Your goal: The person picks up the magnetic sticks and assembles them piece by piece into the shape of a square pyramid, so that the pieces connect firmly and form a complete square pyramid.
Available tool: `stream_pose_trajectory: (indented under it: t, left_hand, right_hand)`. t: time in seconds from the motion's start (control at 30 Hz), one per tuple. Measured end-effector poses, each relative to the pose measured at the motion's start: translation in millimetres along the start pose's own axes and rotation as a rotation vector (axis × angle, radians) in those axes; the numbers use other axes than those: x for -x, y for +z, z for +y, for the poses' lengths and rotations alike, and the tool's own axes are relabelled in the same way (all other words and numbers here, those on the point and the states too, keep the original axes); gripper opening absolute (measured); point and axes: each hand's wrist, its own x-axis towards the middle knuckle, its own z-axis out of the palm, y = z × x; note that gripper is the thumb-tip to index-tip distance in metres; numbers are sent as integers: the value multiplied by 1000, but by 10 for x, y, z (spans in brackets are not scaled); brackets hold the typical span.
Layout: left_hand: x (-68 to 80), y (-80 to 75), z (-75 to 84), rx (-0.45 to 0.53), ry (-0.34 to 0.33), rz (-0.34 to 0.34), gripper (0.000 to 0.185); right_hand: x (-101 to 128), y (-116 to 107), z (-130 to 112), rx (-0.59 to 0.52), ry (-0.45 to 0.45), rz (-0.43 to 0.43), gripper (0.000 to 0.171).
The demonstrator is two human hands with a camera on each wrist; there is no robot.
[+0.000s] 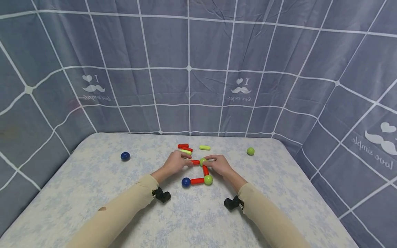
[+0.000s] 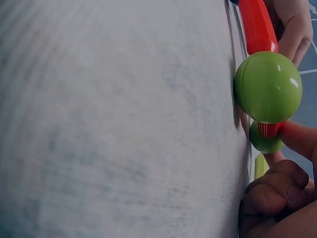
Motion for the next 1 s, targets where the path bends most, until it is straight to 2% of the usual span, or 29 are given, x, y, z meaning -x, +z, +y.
stream_pose_trajectory:
  t: [0.17,0.47,0.6,0.83,1.0]
  left_hand:
    - [164,-241,-120,32,-26,74,30]
    - [529,-840,-417,-14,-55,220,34]
    - [622,-1071,-568,29,-66,263,39]
    - [744,-1379,-833,75,-109,338,49]
    - [817,-1522,-990,84,-150,389,53]
  right_hand:
    - [-5,9,8,-12,19,-9,30]
    - [1,-6,0,-9,17,-5,30]
    - [15,-15,-5,-9,26,-3,30]
    - [6,-18,5,-12,22,-4,30]
    - [2,-13,8,-10,13,-7,30]
